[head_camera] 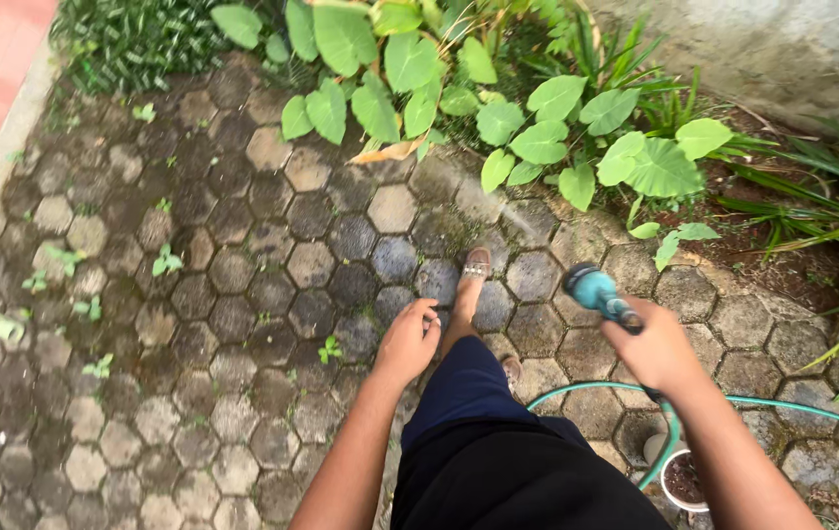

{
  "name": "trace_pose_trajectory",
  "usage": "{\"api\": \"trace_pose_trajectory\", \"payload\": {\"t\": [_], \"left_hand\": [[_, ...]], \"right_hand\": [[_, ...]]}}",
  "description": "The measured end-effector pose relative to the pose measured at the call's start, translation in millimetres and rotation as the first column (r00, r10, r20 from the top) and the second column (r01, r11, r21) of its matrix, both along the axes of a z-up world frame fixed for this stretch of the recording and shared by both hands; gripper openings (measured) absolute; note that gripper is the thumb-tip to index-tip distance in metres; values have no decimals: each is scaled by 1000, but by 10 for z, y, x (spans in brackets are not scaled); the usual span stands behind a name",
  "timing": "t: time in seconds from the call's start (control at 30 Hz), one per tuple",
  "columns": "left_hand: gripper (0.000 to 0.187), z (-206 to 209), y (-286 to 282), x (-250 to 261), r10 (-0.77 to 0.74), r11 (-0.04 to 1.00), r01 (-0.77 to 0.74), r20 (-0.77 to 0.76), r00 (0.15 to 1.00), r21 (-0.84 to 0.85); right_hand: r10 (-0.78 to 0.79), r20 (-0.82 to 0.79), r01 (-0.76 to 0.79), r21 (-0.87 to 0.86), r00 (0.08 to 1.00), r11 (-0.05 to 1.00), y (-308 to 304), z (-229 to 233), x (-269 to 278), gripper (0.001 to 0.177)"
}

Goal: The person waters various potted plants and plants in a garden bed using a garden hose with a spray nozzle.

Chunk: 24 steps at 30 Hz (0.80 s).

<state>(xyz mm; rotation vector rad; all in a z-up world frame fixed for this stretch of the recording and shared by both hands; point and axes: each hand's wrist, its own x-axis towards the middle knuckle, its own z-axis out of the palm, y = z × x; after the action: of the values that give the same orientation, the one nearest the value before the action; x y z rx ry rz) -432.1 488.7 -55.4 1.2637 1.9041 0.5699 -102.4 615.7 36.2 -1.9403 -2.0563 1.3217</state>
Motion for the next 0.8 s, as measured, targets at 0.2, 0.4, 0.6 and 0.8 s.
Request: {"api": "trace_pose_trajectory", "payload": {"t": [0.2,0.4,0.6,0.8], "left_hand": [[36,9,894,-14,-74,997,73,79,994,24],[38,200,1811,-182,-191,978,186,48,980,95],[36,157,2435,-546,-242,962,234,39,970,143],[38,94,2816,-806,-229,965,222,37,973,138]], "right_hand": [[-204,-43,207,108,978,972,527,261,497,24],[-228,147,210,128,963,969,1521,689,929,36],[-112,132,58,360,985,931,2502,556,1316,37],[-120,225,34,351,967,936,3374,758,1156,34]]}}
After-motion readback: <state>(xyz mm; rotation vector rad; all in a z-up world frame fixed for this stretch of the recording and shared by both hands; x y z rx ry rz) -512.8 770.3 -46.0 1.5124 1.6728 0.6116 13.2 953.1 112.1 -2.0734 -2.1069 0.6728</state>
